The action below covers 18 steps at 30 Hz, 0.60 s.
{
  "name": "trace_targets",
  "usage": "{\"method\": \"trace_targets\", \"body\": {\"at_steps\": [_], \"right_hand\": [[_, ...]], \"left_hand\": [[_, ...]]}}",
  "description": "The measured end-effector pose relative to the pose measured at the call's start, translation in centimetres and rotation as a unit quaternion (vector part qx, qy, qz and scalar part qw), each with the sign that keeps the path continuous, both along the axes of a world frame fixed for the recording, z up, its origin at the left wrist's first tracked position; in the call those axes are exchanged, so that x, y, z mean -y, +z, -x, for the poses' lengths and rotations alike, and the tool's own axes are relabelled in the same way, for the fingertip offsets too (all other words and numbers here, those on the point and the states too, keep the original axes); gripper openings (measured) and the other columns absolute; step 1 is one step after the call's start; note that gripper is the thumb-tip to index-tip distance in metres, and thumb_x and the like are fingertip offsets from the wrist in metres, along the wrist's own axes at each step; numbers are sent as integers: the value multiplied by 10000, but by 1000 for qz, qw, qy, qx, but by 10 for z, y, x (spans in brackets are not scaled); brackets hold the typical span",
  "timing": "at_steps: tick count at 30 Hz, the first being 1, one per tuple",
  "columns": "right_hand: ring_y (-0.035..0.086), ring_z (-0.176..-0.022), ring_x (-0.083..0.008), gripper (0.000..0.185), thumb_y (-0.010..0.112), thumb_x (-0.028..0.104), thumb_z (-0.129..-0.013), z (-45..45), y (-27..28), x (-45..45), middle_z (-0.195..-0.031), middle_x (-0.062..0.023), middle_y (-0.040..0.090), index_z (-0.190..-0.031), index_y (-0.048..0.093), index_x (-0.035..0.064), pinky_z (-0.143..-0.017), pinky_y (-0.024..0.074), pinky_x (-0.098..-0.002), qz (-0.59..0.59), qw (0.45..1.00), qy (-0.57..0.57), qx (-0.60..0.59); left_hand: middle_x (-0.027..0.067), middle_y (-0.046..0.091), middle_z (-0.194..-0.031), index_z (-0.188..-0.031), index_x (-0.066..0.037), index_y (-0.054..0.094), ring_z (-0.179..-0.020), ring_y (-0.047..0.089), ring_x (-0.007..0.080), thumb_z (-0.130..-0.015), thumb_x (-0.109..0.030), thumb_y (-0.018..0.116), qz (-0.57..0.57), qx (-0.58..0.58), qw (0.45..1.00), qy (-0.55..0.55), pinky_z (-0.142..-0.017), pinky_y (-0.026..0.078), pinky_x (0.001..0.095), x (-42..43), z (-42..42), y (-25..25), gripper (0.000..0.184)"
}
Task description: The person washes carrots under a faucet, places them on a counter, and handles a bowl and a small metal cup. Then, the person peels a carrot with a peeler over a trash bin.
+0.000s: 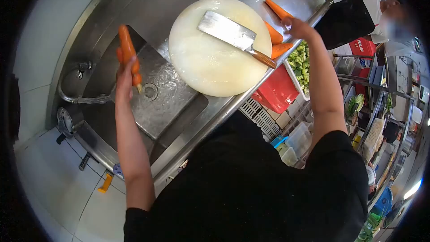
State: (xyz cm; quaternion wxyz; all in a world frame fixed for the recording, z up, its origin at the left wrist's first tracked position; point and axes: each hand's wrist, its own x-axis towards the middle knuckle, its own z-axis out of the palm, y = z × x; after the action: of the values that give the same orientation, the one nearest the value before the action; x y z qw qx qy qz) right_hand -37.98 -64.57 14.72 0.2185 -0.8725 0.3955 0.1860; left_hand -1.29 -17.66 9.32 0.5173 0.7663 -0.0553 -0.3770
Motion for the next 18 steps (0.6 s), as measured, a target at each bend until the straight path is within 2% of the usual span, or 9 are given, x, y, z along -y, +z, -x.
{"method": "trace_targets", "body": {"at_steps": [3, 7, 9, 11, 12, 13, 15, 17, 18], "right_hand": [[607, -1031, -309, 803, 824, 250, -644, 22, -12, -42, -1057, -196, 636, -1311, 413, 70, -886, 481, -384, -44, 995, 20, -88], [626, -1001, -327, 830, 857, 274, -623, 20, -9, -80, -1032, -201, 644, -1275, 408, 25, -869, 485, -406, 5, 993, -113, -31], [641, -936, -283, 762, 866, 292, -624, 36, -22, -68, -989, -181, 651, -1203, 464, 0, -826, 496, -386, 32, 997, -65, -13], [630, -857, -220, 628, 852, 302, -657, 53, -31, -60, -920, -137, 652, -1112, 540, 2, -772, 498, -349, -34, 995, -95, 20], [602, -803, -180, 471, 827, 286, -701, 60, -33, -59, -869, -94, 645, -1013, 597, 18, -731, 489, -320, -47, 992, -95, 74], [602, -803, -180, 471, 827, 286, -701, 66, -41, -52, -869, -94, 645, -1013, 597, 18, -731, 489, -320, -44, 991, -104, 72], [602, -804, -182, 413, 813, 268, -719, 85, -53, -41, -845, -74, 645, -994, 609, 37, -735, 484, -322, -83, 983, -130, 101], [587, -776, -180, 386, 800, 243, -724, 79, -39, -56, -841, -60, 635, -1000, 612, 48, -731, 479, -336, -36, 985, -101, 139], [590, -777, -171, 372, 790, 224, -736, 77, -36, -64, -848, -55, 637, -1011, 614, 46, -729, 483, -324, -17, 986, -110, 125]], "left_hand": [[115, 621, -1046, -1185, -29, 592, -965, 604, 201, -769, -578, 649, -73, 134, 986, -69, -797, 461, 320, 70, -24, 5, 691], [183, 531, -1242, -1169, -65, 610, -1123, 538, 298, -738, -610, 644, -252, 281, 913, -155, -926, 446, 367, 143, -43, -21, 696], [184, 482, -1300, -1214, -67, 571, -1158, 504, 311, -725, -601, 662, -281, 321, 891, -158, -954, 430, 387, 162, -30, -22, 730], [204, 453, -1314, -1259, -85, 534, -1198, 461, 345, -737, -573, 659, -313, 361, 863, -166, -1041, 363, 419, 174, -21, -34, 726], [207, 446, -1304, -1291, -102, 504, -1221, 435, 336, -744, -559, 667, -302, 376, 860, -168, -1026, 366, 430, 177, -17, -28, 731], [207, 446, -1304, -1291, -102, 504, -1221, 435, 336, -744, -559, 667, -296, 377, 860, -176, -1026, 366, 430, 178, -20, -38, 731], [209, 452, -1291, -1290, -93, 501, -1212, 436, 351, -758, -513, 688, -137, 461, 856, -189, -1016, 366, 433, 169, -35, -57, 703], [216, 500, -1273, -1252, -64, 516, -1231, 430, 358, -736, -469, 730, -49, 445, 889, -94, -1024, 343, 471, 152, -40, -47, 690], [201, 532, -1226, -1223, -17, 516, -1204, 457, 325, -734, -431, 746, 49, 386, 921, 16, -1008, 361, 438, 136, -44, -56, 681]]}}
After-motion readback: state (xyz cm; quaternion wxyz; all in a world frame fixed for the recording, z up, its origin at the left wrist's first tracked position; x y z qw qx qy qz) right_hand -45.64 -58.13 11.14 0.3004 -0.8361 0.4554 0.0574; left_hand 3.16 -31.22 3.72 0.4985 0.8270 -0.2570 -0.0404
